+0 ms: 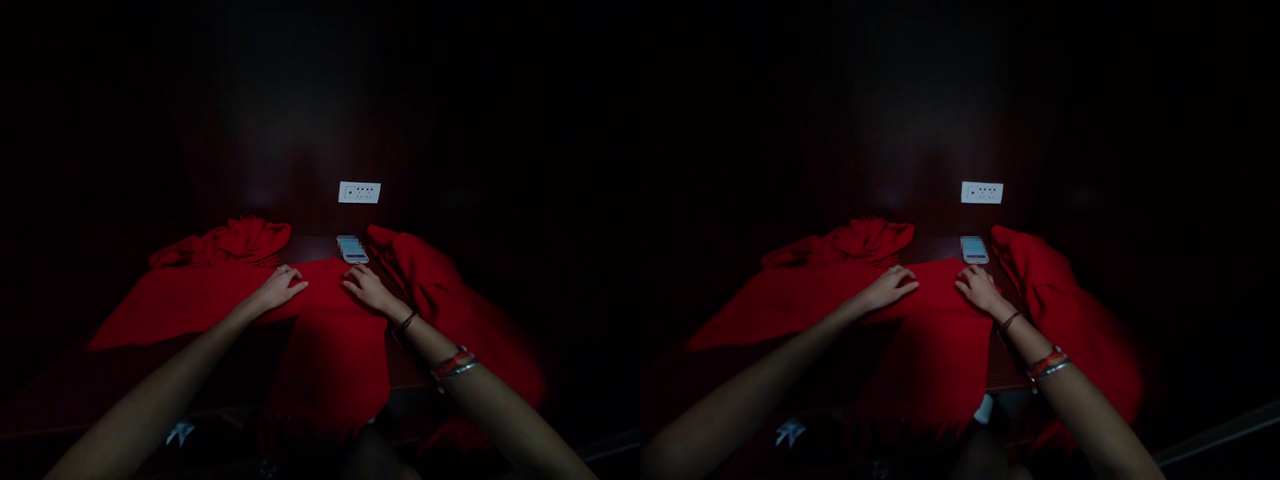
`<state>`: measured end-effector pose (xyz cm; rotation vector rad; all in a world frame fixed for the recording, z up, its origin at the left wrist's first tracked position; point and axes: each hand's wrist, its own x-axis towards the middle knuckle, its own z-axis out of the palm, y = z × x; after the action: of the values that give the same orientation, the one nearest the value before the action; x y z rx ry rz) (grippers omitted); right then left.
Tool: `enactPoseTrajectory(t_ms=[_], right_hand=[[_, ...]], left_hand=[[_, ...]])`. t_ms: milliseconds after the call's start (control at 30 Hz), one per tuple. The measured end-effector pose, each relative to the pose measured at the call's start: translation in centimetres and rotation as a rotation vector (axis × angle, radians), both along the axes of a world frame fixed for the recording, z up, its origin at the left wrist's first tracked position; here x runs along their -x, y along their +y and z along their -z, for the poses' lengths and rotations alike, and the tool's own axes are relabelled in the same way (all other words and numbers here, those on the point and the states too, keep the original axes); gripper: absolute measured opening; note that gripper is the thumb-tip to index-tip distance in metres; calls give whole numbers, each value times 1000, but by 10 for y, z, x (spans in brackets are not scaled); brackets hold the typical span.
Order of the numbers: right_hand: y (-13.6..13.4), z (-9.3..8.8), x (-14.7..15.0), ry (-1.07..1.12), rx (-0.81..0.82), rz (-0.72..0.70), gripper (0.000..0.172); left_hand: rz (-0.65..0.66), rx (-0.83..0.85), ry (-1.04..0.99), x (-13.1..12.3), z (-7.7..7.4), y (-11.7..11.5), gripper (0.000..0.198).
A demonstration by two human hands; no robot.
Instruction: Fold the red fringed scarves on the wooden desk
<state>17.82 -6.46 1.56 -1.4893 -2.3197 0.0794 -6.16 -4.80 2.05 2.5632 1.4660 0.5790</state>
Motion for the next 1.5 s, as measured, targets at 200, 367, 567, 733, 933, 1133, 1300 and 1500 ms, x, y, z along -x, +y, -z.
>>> enactPoseTrajectory(t_ms=[200, 367, 567, 733, 933, 1133, 1300, 1500], right_hand=[[-15, 2, 0, -132, 177, 3, 62], [-48, -6, -1, -128, 195, -113, 64], [-72, -5, -6, -204, 393, -179, 70], [-65, -16, -5, -129, 361, -56, 61], [-33, 2, -7, -233, 375, 67, 71], [-26, -2, -16, -271, 432, 28, 77], [-23, -18, -19, -243, 387, -43, 67], [6, -17, 10, -170, -24, -143, 38]], left_hand=[[98, 223, 264, -4, 15, -4, 70], [143, 272, 258, 0, 4, -7, 85], [159, 290, 287, -1, 5, -7, 71], [202, 320, 325, 1, 5, -5, 71], [253, 253, 300, 3, 5, -5, 65], [317, 238, 322, 4, 5, -3, 56], [67, 162, 296, 8, 12, 7, 57], [27, 217, 331, 9, 14, 7, 60]])
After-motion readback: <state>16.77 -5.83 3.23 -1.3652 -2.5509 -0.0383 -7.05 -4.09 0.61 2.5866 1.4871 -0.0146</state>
